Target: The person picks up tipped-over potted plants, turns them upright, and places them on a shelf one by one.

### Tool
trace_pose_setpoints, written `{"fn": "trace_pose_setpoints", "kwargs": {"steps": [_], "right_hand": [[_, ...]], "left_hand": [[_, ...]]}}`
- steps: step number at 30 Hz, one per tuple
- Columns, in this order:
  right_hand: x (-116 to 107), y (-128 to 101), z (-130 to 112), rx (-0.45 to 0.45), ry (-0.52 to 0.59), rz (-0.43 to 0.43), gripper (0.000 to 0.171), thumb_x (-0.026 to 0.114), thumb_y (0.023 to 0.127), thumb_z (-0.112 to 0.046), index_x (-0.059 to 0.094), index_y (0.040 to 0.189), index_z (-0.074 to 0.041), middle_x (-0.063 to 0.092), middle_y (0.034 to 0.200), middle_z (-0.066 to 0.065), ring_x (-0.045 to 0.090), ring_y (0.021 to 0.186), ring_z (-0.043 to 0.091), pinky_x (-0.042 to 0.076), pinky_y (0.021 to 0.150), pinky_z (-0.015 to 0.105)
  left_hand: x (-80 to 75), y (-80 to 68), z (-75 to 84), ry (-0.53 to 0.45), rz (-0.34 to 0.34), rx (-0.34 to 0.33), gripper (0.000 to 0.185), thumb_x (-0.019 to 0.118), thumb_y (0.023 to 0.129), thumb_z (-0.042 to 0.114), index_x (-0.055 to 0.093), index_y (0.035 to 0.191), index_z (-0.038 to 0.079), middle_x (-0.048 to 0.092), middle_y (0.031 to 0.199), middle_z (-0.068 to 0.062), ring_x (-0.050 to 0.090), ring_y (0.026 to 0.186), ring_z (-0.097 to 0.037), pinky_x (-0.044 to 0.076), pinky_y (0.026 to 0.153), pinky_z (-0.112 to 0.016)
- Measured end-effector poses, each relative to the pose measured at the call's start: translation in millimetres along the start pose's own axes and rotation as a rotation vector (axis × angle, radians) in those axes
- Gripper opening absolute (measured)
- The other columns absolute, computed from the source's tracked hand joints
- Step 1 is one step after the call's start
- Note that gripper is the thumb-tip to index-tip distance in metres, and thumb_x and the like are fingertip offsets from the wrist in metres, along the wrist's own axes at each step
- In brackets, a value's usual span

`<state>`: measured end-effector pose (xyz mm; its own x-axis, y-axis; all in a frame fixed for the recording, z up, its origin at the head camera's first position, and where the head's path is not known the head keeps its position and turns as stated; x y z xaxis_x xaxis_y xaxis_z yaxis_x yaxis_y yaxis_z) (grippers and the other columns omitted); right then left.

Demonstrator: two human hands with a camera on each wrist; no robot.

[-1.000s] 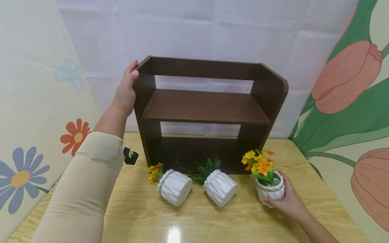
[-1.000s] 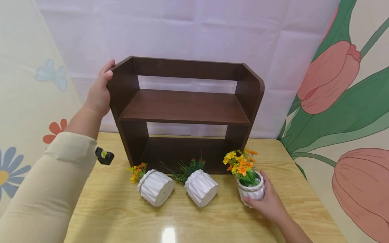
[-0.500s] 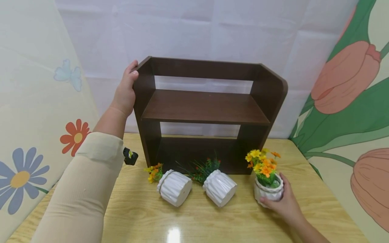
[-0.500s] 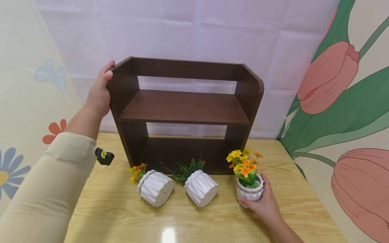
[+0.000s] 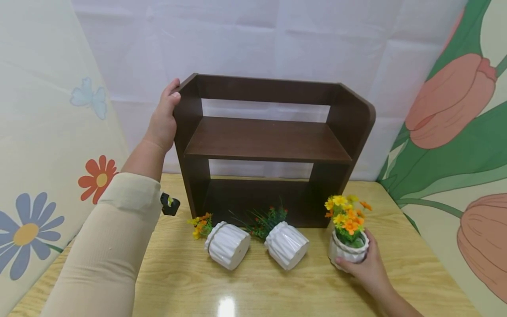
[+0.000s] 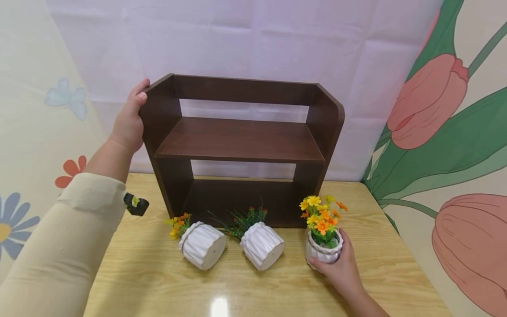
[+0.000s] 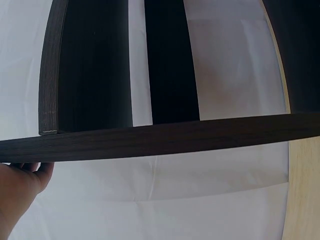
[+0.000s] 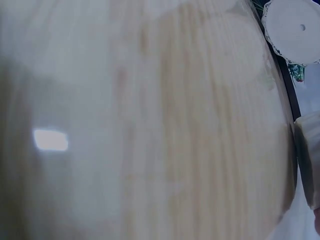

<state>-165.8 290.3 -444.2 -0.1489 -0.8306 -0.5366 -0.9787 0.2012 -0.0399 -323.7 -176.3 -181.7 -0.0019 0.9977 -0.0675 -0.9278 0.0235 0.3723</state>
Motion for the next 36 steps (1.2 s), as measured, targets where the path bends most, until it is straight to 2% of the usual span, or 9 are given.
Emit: {"fn": "trace_pose_setpoints", "kwargs": {"steps": [8, 16, 23, 30, 36], "right_hand": [[2.6, -0.7, -1.4, 0.044, -0.009, -0.008, 0.130, 0.086, 0.073, -0.027, -0.012, 0.155, -0.009, 0.012, 0.157, 0.033, 0.018, 0.144, 0.050, 0.019, 0.114, 0.063], [5.8, -0.5, 3.6, 0.013, 0.042, 0.022, 0.126, 0.086, 0.073, -0.021, -0.009, 0.154, -0.004, 0.017, 0.154, 0.035, 0.021, 0.143, 0.048, 0.019, 0.115, 0.062], [10.1, -2.9, 7.9, -0.029, 0.065, 0.065, 0.123, 0.087, 0.071, -0.017, -0.003, 0.154, -0.004, 0.021, 0.153, 0.033, 0.025, 0.141, 0.046, 0.019, 0.115, 0.062], [11.2, -2.5, 9.5, 0.004, 0.035, 0.059, 0.127, 0.088, 0.071, -0.021, -0.008, 0.153, -0.004, 0.017, 0.154, 0.034, 0.020, 0.144, 0.048, 0.019, 0.115, 0.062], [12.1, -5.3, 9.8, -0.011, 0.050, 0.082, 0.125, 0.088, 0.070, -0.019, -0.004, 0.153, -0.004, 0.019, 0.154, 0.033, 0.021, 0.144, 0.046, 0.019, 0.116, 0.060]], "left_hand": [[0.7, -0.8, 0.4, 0.012, -0.001, 0.001, 0.056, 0.022, 0.100, 0.037, 0.015, 0.156, 0.034, 0.023, 0.157, -0.005, 0.034, 0.125, -0.017, 0.028, 0.104, -0.030], [1.2, -1.6, 2.3, 0.005, -0.002, 0.007, 0.057, 0.022, 0.100, 0.036, 0.015, 0.156, 0.033, 0.021, 0.158, -0.004, 0.034, 0.126, -0.016, 0.028, 0.103, -0.029], [1.1, -1.9, 1.4, -0.003, -0.001, 0.002, 0.057, 0.023, 0.100, 0.035, 0.016, 0.156, 0.032, 0.022, 0.157, -0.005, 0.038, 0.120, -0.015, 0.030, 0.099, -0.027], [0.7, -1.0, 1.1, 0.008, 0.003, 0.009, 0.057, 0.022, 0.100, 0.036, 0.016, 0.156, 0.033, 0.021, 0.158, -0.004, 0.034, 0.125, -0.016, 0.028, 0.102, -0.028], [0.4, -1.3, 0.5, 0.005, 0.000, 0.006, 0.057, 0.022, 0.100, 0.036, 0.015, 0.156, 0.033, 0.022, 0.157, -0.005, 0.036, 0.123, -0.016, 0.029, 0.101, -0.028]]}}
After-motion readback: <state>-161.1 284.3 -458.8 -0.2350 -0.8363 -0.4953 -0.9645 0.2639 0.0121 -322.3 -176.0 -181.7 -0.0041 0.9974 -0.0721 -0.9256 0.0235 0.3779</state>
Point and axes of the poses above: each hand's wrist, its own y-axis towards the middle knuckle, its own x-axis out of the palm, z = x × y, the point moved 2 cm from there along y, towards the middle knuckle
